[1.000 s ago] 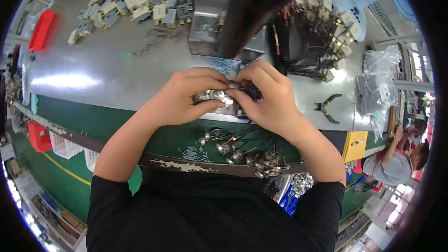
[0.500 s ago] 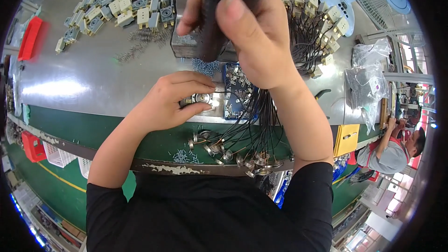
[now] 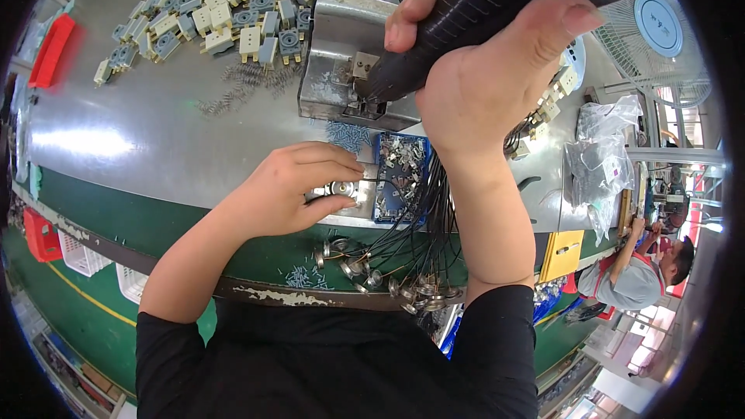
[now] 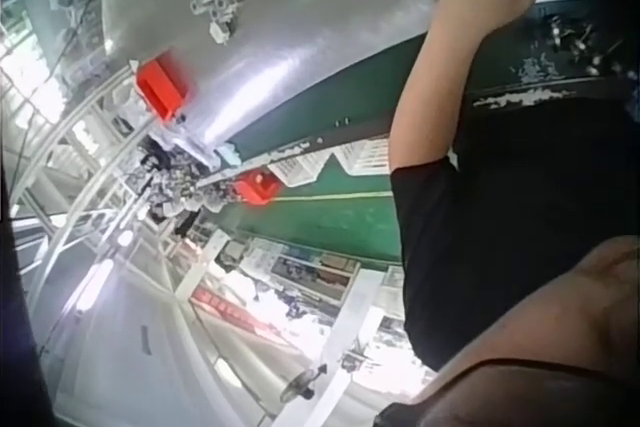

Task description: Assembling small electronic parts by connecting wires and using an electric screwdriver to secure them.

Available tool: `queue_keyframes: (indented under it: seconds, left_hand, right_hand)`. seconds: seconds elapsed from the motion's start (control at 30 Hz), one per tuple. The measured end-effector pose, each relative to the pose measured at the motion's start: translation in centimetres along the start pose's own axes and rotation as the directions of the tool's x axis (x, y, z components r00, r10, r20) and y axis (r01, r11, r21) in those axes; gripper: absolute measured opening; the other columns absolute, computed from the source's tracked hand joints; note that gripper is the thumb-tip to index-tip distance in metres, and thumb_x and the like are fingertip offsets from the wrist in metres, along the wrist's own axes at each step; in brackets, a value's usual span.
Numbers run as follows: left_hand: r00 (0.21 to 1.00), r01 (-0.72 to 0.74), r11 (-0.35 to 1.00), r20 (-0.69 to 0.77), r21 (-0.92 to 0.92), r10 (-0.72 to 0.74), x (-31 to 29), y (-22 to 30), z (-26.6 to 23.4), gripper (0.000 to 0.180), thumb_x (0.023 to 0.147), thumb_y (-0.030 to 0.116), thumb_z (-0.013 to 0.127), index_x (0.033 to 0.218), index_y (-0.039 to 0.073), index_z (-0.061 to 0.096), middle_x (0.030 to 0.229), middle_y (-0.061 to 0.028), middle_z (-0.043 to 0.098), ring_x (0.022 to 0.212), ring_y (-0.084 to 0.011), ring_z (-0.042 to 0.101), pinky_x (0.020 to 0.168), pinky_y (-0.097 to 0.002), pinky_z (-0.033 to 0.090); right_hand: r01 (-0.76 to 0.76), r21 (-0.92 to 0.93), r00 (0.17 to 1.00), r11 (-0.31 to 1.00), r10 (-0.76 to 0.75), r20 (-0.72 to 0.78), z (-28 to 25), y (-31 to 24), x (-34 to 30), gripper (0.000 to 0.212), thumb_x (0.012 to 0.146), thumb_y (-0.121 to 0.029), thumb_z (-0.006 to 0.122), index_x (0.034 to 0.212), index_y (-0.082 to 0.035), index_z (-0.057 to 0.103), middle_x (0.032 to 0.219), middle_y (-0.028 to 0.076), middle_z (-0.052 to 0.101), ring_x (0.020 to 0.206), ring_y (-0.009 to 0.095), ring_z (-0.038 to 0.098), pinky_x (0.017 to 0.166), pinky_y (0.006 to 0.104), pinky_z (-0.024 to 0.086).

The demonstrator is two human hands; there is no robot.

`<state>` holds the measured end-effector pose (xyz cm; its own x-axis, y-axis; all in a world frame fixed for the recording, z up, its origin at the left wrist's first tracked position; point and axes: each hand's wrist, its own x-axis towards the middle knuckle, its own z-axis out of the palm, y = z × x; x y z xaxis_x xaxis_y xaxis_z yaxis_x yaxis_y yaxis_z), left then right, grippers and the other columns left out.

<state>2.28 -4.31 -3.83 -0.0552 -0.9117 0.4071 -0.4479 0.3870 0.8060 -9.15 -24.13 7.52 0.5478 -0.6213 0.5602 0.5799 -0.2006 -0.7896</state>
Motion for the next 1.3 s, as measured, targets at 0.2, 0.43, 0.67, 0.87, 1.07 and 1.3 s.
queue_keyframes:
  seconds: [0.2,0.43,0.67,0.87,1.07,1.3]
  left_hand:
    - [1.000,0.009,1.000,0.007,-0.007,-0.009,0.1,0.0,-0.1,0.031,0.084,0.014,0.084,0.111,0.003,0.074,0.114,-0.0134,0.076,0.107,-0.0342,0.073,0.094,-0.0439,0.059]
    - [1.000,0.006,1.000,0.003,-0.013,-0.006,0.1,0.2,0.0,0.030,0.085,0.014,0.084,0.110,0.002,0.074,0.114,-0.0145,0.076,0.107,-0.0344,0.073,0.093,-0.0439,0.059]
    - [1.000,0.000,1.000,-0.012,-0.014,0.000,-0.3,-0.1,0.0,0.031,0.083,0.011,0.084,0.110,0.000,0.075,0.113,-0.0163,0.076,0.105,-0.0361,0.073,0.091,-0.0441,0.059]
    - [0.999,0.015,0.999,-0.030,-0.041,-0.016,0.3,0.1,0.3,0.028,0.085,0.015,0.082,0.108,0.001,0.075,0.111,-0.0137,0.075,0.101,-0.0356,0.072,0.088,-0.0429,0.058]
    - [0.998,0.026,0.999,-0.053,-0.034,-0.028,-0.2,-0.1,0.6,0.025,0.088,0.019,0.080,0.106,0.003,0.076,0.109,-0.0116,0.076,0.100,-0.0341,0.071,0.087,-0.0426,0.058]
    - [0.999,0.024,0.999,-0.048,-0.021,-0.025,-0.2,0.2,0.3,0.025,0.088,0.019,0.080,0.106,0.003,0.076,0.109,-0.0108,0.076,0.100,-0.0333,0.071,0.088,-0.0426,0.057]
  right_hand:
    - [-0.051,-0.097,0.993,0.994,0.040,-0.109,0.8,-0.1,0.1,0.112,0.082,-0.099,0.034,0.141,-0.005,0.047,0.079,0.009,0.055,0.064,0.021,0.053,0.064,0.0380,0.046]
    - [-0.062,-0.029,0.997,0.998,0.060,-0.055,0.6,0.1,-0.2,0.105,0.086,-0.096,0.036,0.135,-0.004,0.049,0.080,0.009,0.057,0.064,0.022,0.055,0.064,0.0385,0.047]
    - [-0.177,-0.109,0.979,0.978,0.187,0.084,2.5,-3.0,-2.7,0.113,0.086,-0.096,0.038,0.151,-0.003,0.040,0.082,0.007,0.057,0.063,0.019,0.056,0.062,0.0368,0.048]
    - [-0.266,-0.022,0.921,0.964,0.261,0.291,3.1,-5.3,-5.2,0.126,0.079,-0.097,0.051,0.160,-0.002,0.030,0.083,0.005,0.056,0.062,0.017,0.056,0.059,0.0352,0.048]
    - [-0.336,-0.088,0.940,0.938,0.339,0.030,3.5,-4.1,-7.3,0.132,0.075,-0.099,0.051,0.160,-0.001,0.026,0.082,0.005,0.055,0.060,0.017,0.056,0.056,0.0352,0.049]
    - [-0.279,-0.221,0.960,0.935,0.268,-0.077,4.5,-3.6,-7.8,0.128,0.074,-0.101,0.047,0.156,-0.003,0.032,0.081,0.005,0.054,0.059,0.015,0.056,0.056,0.0331,0.050]
